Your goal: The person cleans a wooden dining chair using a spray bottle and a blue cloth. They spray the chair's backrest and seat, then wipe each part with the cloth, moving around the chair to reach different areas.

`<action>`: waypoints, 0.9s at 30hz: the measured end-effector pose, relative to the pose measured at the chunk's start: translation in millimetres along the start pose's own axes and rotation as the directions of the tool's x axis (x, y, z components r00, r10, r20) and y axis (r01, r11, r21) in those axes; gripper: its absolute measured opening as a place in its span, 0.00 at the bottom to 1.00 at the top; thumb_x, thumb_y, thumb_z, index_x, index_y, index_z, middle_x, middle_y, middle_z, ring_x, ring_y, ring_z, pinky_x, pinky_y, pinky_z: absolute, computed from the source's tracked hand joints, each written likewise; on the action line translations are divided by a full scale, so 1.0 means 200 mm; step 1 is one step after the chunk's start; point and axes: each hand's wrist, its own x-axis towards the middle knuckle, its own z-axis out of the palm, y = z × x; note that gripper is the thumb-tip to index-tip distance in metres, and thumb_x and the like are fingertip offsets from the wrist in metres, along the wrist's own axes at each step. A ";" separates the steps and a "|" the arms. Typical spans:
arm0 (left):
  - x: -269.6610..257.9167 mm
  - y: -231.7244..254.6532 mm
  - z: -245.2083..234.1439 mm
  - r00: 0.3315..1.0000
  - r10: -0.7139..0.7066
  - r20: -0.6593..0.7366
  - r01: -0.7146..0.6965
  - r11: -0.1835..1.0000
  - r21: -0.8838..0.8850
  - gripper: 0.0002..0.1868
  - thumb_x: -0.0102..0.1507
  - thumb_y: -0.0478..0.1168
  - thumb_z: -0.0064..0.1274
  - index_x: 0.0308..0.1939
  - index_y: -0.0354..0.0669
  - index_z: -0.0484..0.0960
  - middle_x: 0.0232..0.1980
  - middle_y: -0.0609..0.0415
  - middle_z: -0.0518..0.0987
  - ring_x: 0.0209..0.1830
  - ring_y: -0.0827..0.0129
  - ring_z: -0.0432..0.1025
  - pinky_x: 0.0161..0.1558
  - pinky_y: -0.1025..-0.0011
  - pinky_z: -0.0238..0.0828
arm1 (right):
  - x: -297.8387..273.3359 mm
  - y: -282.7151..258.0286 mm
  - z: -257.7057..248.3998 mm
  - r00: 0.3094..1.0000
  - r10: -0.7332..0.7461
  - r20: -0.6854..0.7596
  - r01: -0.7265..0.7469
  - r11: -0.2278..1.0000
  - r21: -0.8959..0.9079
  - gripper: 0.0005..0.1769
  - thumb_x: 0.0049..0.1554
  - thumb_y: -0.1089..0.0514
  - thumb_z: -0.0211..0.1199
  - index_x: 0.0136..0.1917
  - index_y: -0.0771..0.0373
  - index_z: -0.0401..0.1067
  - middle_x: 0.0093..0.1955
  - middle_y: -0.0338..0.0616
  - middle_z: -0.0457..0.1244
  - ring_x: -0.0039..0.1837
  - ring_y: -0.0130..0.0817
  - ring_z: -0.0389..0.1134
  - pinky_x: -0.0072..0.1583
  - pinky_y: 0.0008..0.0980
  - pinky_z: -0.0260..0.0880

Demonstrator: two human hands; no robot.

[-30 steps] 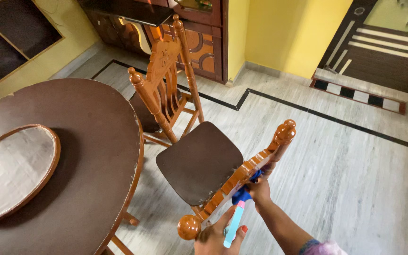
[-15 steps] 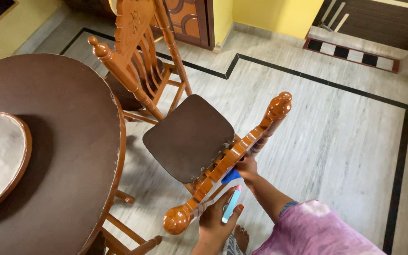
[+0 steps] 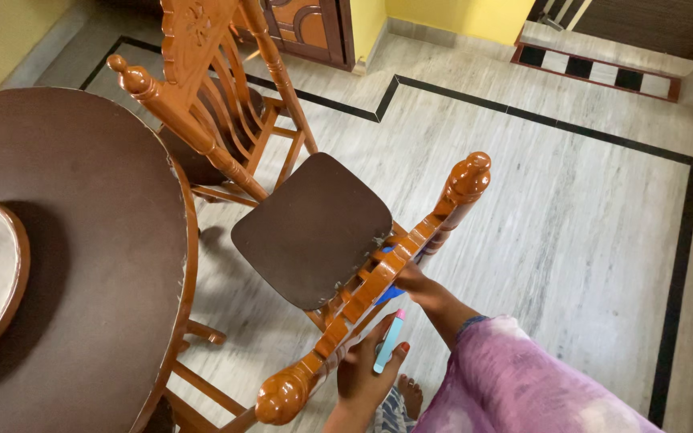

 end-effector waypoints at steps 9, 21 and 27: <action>-0.03 0.02 -0.04 0.979 -0.143 0.147 0.146 0.989 -0.014 0.30 0.59 0.57 0.59 0.66 0.64 0.76 0.36 0.50 0.86 0.37 0.57 0.82 0.39 0.63 0.77 | -0.26 -0.32 0.07 0.938 0.249 -0.240 -0.261 0.965 -0.018 0.23 0.59 0.57 0.65 0.66 0.64 0.68 0.52 0.49 0.65 0.48 0.36 0.65 0.48 0.33 0.67; -0.05 0.05 -0.07 0.981 -0.039 0.188 0.054 0.996 -0.073 0.32 0.60 0.56 0.60 0.68 0.60 0.73 0.47 0.49 0.85 0.47 0.55 0.80 0.45 0.63 0.76 | -0.54 -0.66 0.05 0.863 0.123 -0.490 -0.144 0.990 -0.006 0.15 0.61 0.61 0.59 0.62 0.63 0.68 0.51 0.45 0.68 0.51 0.32 0.72 0.52 0.33 0.77; -0.01 0.19 -0.11 0.926 -0.257 0.278 0.251 0.966 0.058 0.33 0.59 0.57 0.57 0.69 0.68 0.72 0.47 0.53 0.86 0.49 0.58 0.80 0.49 0.65 0.75 | -0.50 -0.71 -0.05 0.831 0.021 -0.556 -0.083 0.993 -0.087 0.16 0.60 0.62 0.59 0.62 0.63 0.68 0.50 0.43 0.68 0.49 0.31 0.71 0.50 0.33 0.76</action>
